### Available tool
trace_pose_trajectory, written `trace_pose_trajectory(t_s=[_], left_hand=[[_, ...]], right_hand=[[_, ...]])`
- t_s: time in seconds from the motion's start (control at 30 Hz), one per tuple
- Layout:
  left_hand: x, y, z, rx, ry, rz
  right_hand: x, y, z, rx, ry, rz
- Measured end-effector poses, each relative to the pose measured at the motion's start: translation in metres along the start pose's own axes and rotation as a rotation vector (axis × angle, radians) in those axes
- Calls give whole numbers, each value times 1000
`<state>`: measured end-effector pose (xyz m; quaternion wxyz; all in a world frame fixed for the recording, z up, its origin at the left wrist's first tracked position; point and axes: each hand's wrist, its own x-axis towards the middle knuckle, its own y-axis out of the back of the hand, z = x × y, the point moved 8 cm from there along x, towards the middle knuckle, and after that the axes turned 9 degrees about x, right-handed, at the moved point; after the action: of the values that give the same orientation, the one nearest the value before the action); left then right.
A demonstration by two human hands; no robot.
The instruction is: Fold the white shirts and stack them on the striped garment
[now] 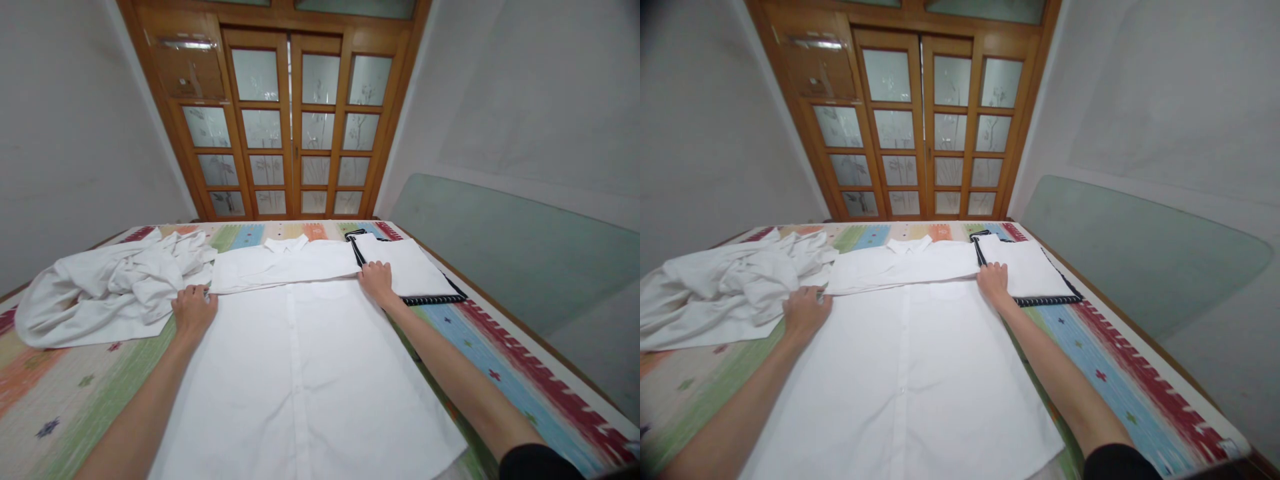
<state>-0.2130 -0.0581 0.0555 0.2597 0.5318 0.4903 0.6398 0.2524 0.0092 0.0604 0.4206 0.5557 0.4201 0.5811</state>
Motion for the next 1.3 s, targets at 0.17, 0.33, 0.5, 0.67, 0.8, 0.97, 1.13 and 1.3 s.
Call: trace_pose_trajectory(t_s=[0.17, 0.33, 0.5, 0.67, 0.8, 0.97, 1.13, 1.3], left_hand=[[-1, 1, 0, 9, -7, -2], [-2, 7, 3, 28, -40, 49], [-9, 16, 31, -40, -266, 190], [-42, 4, 81, -229, -600, 60], [-88, -5, 101, -201, -765, -127], [-133, 11, 84, -164, -834, -68], [-162, 30, 55, -127, -830, 9], [-181, 36, 30, -114, -767, -34]], right_hand=[[-5, -6, -7, -22, 103, 39], [-19, 2, -12, -1, 136, 115], [-54, -9, -46, 175, 398, 92], [-92, -27, -74, 360, 588, -105], [-115, -18, -75, 427, 681, -169], [-144, -4, -61, 456, 745, -204], [-177, 8, -46, 485, 781, -202], [-203, 18, -33, 510, 718, -245]])
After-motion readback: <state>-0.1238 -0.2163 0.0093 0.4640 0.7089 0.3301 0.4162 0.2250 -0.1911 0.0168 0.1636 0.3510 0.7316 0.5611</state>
